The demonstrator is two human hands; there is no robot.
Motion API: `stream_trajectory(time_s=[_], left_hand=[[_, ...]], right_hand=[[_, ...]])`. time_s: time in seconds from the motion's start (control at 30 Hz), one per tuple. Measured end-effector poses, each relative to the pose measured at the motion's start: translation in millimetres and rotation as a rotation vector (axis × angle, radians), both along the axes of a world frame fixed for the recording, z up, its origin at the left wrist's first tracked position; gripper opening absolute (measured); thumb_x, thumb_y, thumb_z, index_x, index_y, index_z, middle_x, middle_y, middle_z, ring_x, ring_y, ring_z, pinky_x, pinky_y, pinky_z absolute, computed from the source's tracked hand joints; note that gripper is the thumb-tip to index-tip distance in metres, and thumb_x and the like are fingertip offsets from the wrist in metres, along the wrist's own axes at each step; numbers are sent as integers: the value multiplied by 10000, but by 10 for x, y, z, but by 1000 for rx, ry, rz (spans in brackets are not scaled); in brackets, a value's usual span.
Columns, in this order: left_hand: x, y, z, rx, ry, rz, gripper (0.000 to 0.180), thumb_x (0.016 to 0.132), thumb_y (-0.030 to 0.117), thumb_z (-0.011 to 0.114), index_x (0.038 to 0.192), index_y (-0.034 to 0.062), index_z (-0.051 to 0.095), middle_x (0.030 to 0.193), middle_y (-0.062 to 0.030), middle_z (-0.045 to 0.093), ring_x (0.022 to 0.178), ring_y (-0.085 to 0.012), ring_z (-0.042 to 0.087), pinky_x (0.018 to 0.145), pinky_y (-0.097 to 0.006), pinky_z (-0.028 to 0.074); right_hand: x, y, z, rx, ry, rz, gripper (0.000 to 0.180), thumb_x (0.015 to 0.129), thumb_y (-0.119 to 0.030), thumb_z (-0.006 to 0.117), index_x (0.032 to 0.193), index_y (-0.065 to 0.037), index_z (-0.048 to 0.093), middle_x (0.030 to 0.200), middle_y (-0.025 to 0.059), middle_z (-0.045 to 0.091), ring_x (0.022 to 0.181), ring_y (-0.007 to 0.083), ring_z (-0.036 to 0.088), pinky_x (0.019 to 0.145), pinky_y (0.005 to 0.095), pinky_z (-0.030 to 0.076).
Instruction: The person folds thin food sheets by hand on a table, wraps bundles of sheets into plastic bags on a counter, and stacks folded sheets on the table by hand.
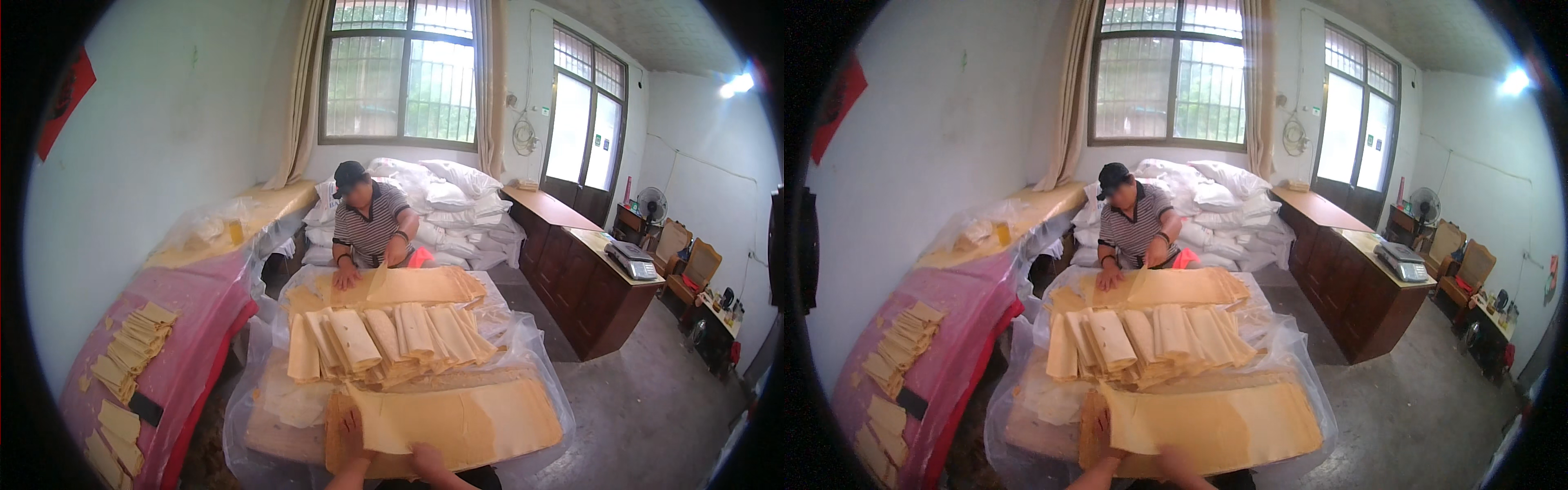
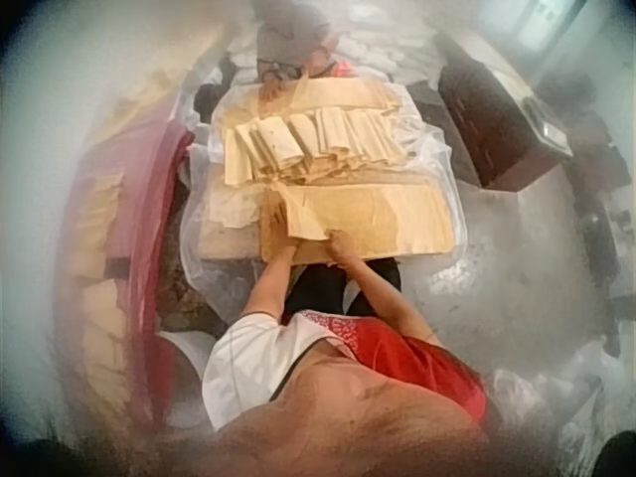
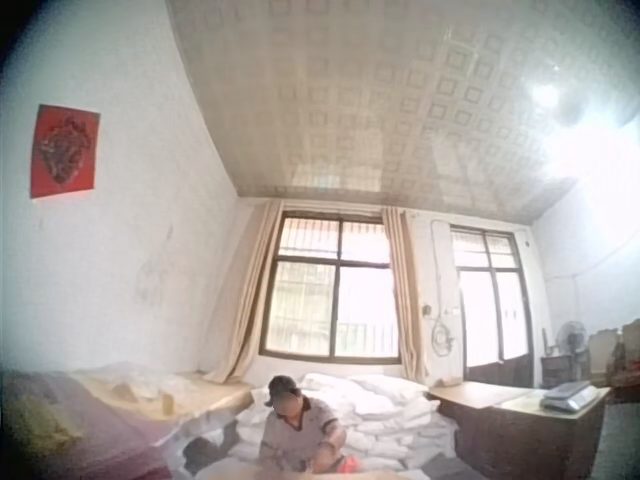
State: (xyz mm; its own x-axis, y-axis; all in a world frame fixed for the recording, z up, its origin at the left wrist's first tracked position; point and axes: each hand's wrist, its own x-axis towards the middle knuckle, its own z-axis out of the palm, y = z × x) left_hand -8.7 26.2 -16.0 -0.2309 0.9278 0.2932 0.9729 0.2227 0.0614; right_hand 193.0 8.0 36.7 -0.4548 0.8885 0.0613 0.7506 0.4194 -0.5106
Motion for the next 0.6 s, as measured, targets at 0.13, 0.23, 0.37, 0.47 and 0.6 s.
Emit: stream_trajectory(time_s=[0.13,0.23,0.37,0.47,0.6], left_hand=[[29,67,62,-140,-133,23,804,884,607,468,1526,156,293,1611,-164,113,1479,-382,48,1179,-546,-10],[54,48,126,-209,-252,40,786,902,600,459,1514,129,313,1597,-175,164,1486,-355,64,1188,-523,6],[63,18,155,-116,-207,19,793,902,622,450,1516,138,313,1598,-166,166,1486,-328,85,1192,-508,-5],[71,59,132,-109,-229,33,786,905,625,444,1514,145,319,1596,-169,171,1485,-325,93,1194,-501,-1],[68,88,56,-71,-222,32,762,907,613,446,1501,149,342,1582,-187,196,1476,-339,117,1193,-507,11]], right_hand=[[142,0,0,-311,148,-174,522,908,-465,496,846,16,691,825,262,673,825,434,662,747,511,507],[136,66,-111,-312,175,-347,701,930,-581,440,767,58,675,745,292,650,778,461,660,706,532,506],[133,109,-307,-102,203,-254,774,923,-635,431,748,80,672,693,302,634,750,470,661,688,532,511],[147,90,-284,-161,50,-349,760,919,-627,446,757,77,682,697,302,636,758,463,664,697,525,517],[186,-27,-85,-21,202,-164,730,921,-606,461,764,71,684,689,277,648,745,441,674,690,512,522]])
